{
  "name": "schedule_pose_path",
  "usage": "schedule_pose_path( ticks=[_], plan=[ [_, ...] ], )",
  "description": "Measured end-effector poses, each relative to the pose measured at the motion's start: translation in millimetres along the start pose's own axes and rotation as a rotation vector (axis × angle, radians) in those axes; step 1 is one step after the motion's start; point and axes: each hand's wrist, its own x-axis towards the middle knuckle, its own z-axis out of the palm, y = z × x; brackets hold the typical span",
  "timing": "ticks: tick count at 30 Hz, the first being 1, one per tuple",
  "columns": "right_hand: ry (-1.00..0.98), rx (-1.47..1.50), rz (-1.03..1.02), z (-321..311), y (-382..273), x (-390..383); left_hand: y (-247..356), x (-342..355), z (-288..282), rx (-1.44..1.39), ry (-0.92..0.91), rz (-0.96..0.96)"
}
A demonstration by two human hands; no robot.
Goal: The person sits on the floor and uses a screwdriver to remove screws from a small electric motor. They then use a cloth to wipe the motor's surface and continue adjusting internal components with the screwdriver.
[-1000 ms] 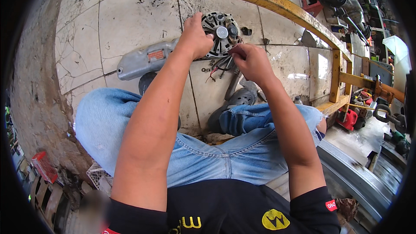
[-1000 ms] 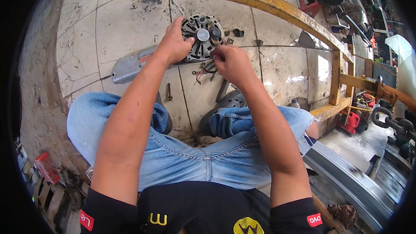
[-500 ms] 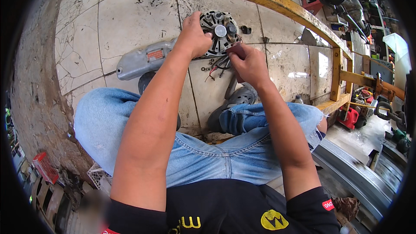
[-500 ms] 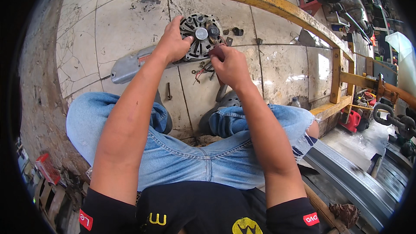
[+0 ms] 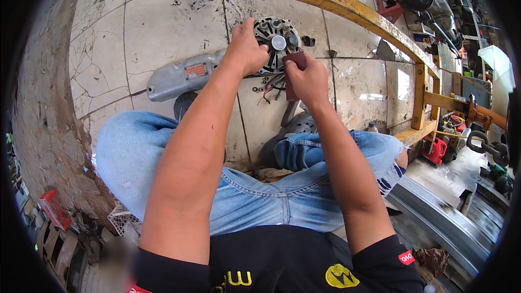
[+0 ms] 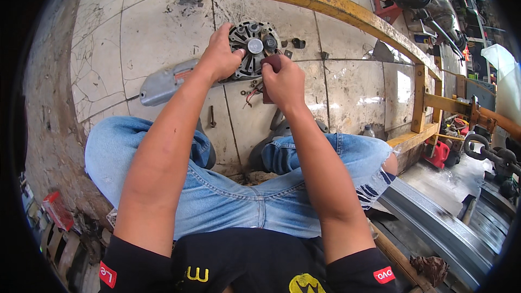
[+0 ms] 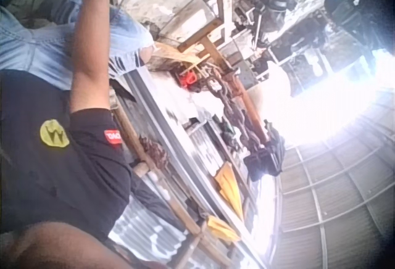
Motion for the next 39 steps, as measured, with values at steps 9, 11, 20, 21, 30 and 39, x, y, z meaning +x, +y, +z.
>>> schedule_pose_path(
  ticks=[9,11,20,21,30,39],
  plan=[
    [0.013,-0.082,-0.031,-1,-1,-4,1,1,0,-0.004,-0.02,-0.004],
    [0.024,-0.089,-0.024,-3,-11,1,1,2,-1,-0.01,-0.022,-0.005],
    [0.024,-0.058,0.014,-2,-12,4,0,2,1,0.002,0.002,0.015],
    [0.019,-0.057,0.004,-2,-10,3,0,2,1,-0.003,0.007,0.011],
    [0.057,-0.124,-0.065,-3,-10,15,0,1,0,-0.01,-0.009,0.013],
    [-0.081,0.0,-0.119,-36,8,-6,2,1,-1,-0.001,-0.015,0.0]
  ],
)
